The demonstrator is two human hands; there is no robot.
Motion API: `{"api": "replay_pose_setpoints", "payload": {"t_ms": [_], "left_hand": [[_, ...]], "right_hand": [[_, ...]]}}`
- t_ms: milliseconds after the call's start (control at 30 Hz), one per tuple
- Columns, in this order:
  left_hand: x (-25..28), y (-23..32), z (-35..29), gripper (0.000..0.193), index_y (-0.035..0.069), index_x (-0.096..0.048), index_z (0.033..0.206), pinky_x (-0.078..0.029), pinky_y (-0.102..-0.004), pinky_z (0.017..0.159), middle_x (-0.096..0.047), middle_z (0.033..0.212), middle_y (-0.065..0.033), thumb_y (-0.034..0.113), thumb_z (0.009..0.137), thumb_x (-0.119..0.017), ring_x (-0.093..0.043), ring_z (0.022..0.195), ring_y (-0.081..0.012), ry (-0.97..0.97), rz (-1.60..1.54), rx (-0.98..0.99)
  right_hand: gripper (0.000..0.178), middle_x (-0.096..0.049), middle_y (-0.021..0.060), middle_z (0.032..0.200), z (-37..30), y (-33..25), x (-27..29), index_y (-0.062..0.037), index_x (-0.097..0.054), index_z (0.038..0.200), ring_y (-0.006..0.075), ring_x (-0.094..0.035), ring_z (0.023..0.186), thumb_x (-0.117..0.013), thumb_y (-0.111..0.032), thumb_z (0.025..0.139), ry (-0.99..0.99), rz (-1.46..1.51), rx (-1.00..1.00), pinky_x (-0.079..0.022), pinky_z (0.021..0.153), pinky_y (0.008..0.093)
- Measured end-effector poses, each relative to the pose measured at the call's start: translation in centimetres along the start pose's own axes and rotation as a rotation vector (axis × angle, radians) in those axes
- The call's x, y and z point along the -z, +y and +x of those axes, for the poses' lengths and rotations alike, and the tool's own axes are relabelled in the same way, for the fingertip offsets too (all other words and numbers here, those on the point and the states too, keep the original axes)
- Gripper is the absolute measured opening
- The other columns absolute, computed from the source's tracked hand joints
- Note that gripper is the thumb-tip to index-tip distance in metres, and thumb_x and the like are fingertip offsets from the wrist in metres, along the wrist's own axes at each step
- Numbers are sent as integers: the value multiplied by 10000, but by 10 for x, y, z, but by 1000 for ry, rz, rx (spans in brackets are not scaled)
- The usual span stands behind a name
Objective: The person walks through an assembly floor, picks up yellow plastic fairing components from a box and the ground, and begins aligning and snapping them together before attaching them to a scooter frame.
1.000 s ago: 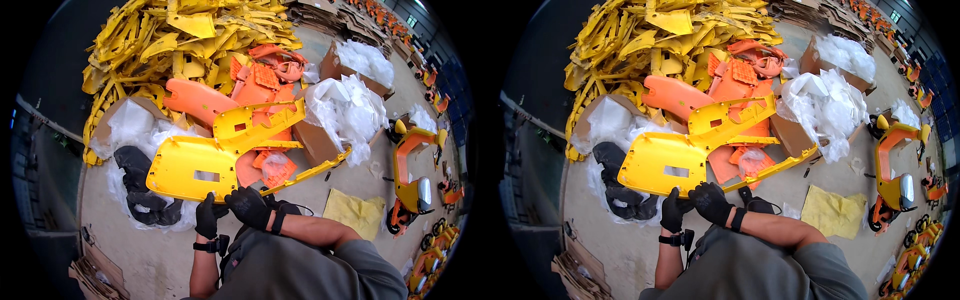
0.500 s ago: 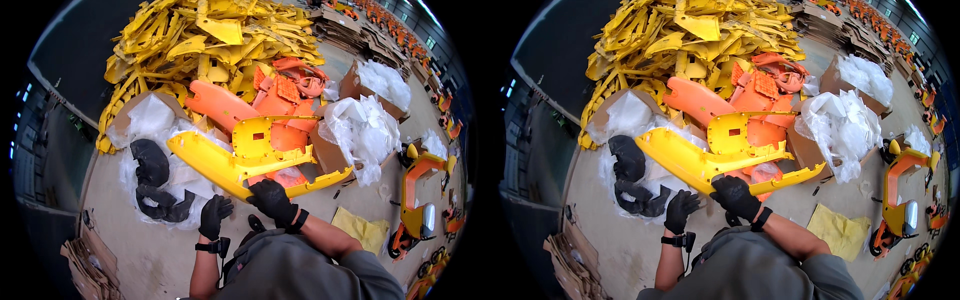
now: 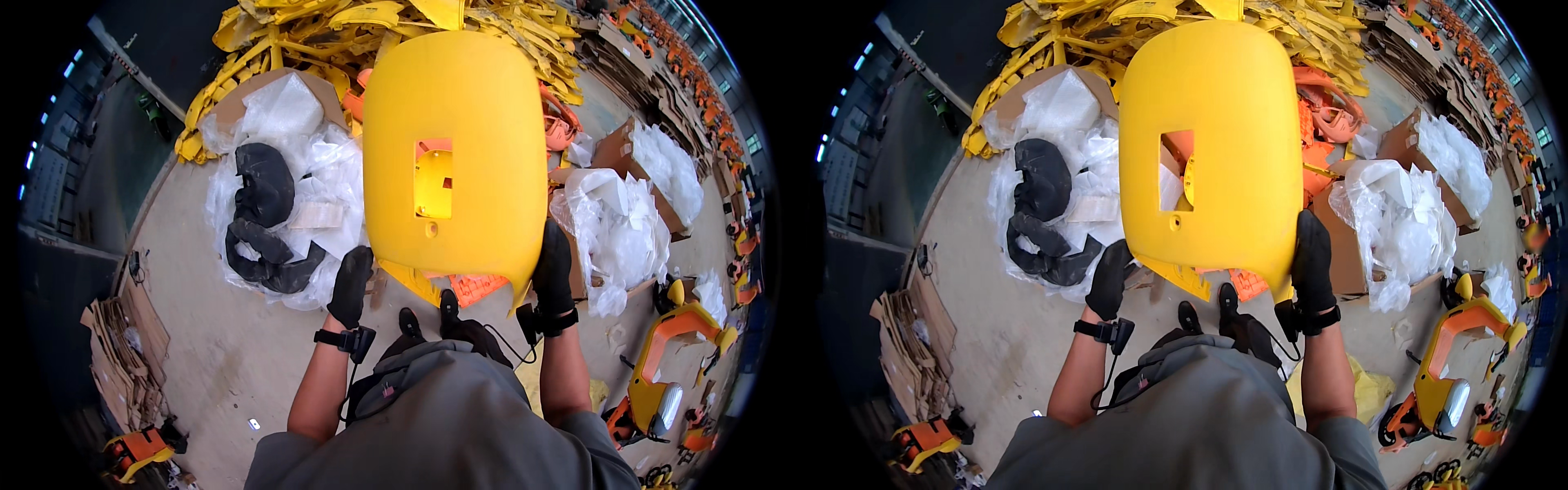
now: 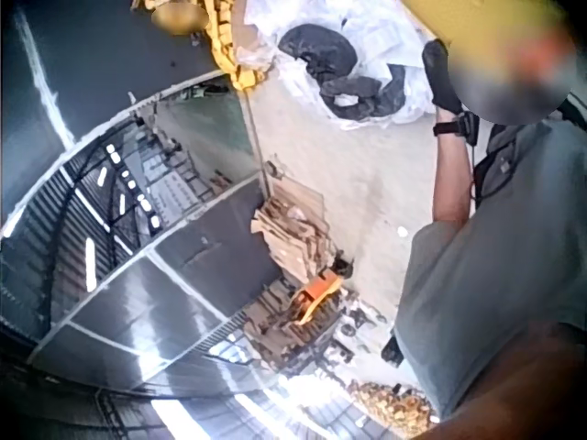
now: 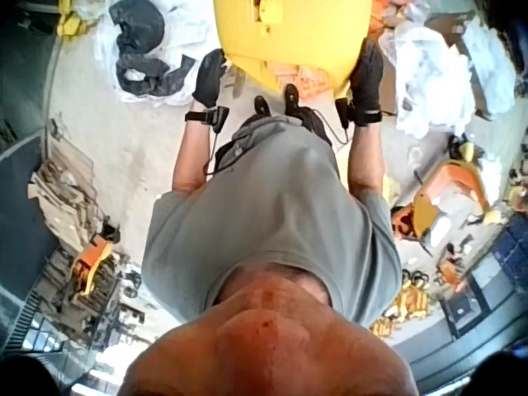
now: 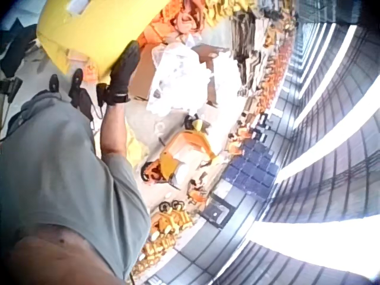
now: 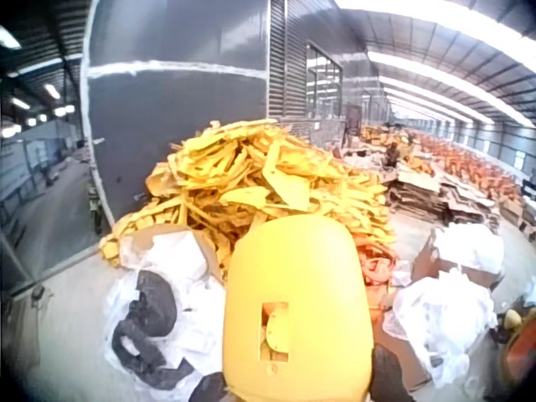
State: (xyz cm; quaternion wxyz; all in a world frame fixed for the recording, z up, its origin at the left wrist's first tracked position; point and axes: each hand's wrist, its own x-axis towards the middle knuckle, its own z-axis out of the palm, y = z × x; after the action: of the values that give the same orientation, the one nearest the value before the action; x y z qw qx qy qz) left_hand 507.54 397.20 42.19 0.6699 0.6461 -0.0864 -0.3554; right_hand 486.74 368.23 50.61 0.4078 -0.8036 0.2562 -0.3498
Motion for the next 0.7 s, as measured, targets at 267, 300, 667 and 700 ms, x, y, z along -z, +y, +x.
{"api": "replay_pose_setpoints", "payload": {"t_ms": [267, 300, 667, 700], "left_hand": [[-16, 37, 5, 401, -15, -415, 1368, -387, -310, 1049, -505, 1323, -104, 197, 1028, -418, -501, 1225, -186, -268, 40, -210], [-18, 43, 4, 403, -17, -410, 1373, -386, -308, 1050, -502, 1327, -109, 185, 1025, -424, -502, 1225, -188, -291, 79, -241], [-52, 83, -1, 759, -16, -284, 1448, -352, -370, 1086, -423, 1412, -150, 119, 840, -717, -436, 1299, -233, -320, 24, -393], [-55, 86, -2, 779, -18, -281, 1449, -351, -375, 1088, -425, 1408, -154, 120, 828, -732, -432, 1302, -237, -319, 66, -416]], "right_hand": [[181, -630, 127, 971, 6, -16, 20, -19, -571, 1080, 259, -615, 908, -553, -88, 914, -52, -245, 61, -488, 763, 335], [222, -625, 125, 1007, 6, -17, 22, -15, -564, 1107, 256, -609, 931, -581, -88, 897, -40, -226, 56, -486, 786, 328], [145, -607, 22, 899, 6, 26, 41, -66, -515, 1091, 65, -575, 678, -492, -160, 983, 57, 65, -22, -479, 558, 196], [130, -600, 14, 869, 6, 24, 39, -70, -514, 1072, 56, -559, 632, -487, -163, 986, 76, 73, -7, -458, 518, 188]]}}
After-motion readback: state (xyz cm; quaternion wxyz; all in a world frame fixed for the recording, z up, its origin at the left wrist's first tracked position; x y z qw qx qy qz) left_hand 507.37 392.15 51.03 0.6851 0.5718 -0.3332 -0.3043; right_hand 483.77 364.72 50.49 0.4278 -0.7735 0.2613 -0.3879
